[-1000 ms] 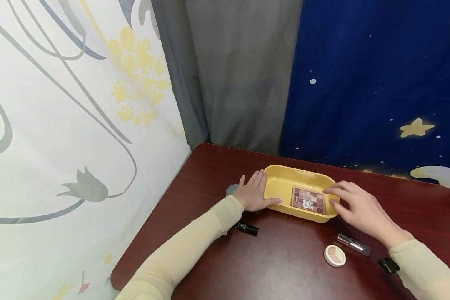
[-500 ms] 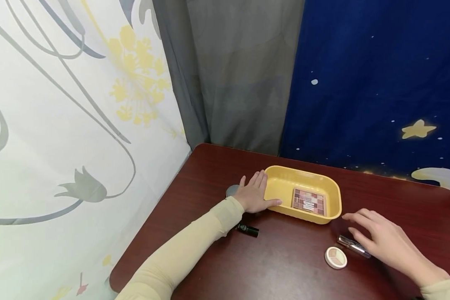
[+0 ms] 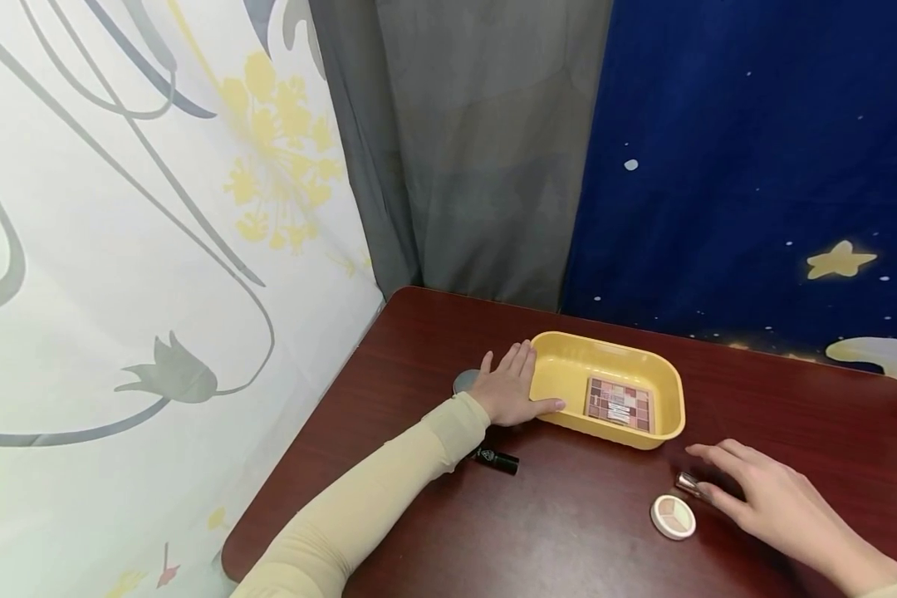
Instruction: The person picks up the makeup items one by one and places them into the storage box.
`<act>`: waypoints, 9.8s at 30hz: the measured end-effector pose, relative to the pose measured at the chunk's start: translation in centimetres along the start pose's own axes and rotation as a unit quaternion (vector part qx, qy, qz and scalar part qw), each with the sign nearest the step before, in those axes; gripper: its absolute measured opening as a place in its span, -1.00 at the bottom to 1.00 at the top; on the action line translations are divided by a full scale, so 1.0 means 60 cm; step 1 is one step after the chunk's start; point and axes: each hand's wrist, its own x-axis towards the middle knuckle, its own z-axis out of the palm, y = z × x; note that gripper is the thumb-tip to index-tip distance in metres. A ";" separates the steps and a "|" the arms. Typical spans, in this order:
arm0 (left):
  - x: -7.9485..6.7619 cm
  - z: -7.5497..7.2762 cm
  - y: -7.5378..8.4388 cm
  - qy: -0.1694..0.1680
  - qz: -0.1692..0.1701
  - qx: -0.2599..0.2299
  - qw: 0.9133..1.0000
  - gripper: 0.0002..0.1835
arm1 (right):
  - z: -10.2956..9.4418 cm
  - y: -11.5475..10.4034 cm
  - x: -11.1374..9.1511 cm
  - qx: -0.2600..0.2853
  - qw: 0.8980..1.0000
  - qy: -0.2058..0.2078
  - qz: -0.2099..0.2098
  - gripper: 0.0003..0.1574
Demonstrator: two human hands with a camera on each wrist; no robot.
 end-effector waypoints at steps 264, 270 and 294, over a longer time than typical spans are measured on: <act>0.001 0.006 -0.002 -0.003 0.000 -0.016 1.000 0.20 | 0.035 -0.008 0.205 -0.047 0.997 0.054 0.011 -0.63; 0.002 0.005 -0.003 -0.005 0.000 -0.016 1.000 0.19 | 0.023 -0.018 0.175 -0.050 0.995 0.090 -0.001 -0.67; 0.018 0.019 -0.004 -0.008 -0.001 -0.009 1.000 0.21 | 0.015 -0.049 0.058 -0.034 0.988 0.151 -0.030 -0.50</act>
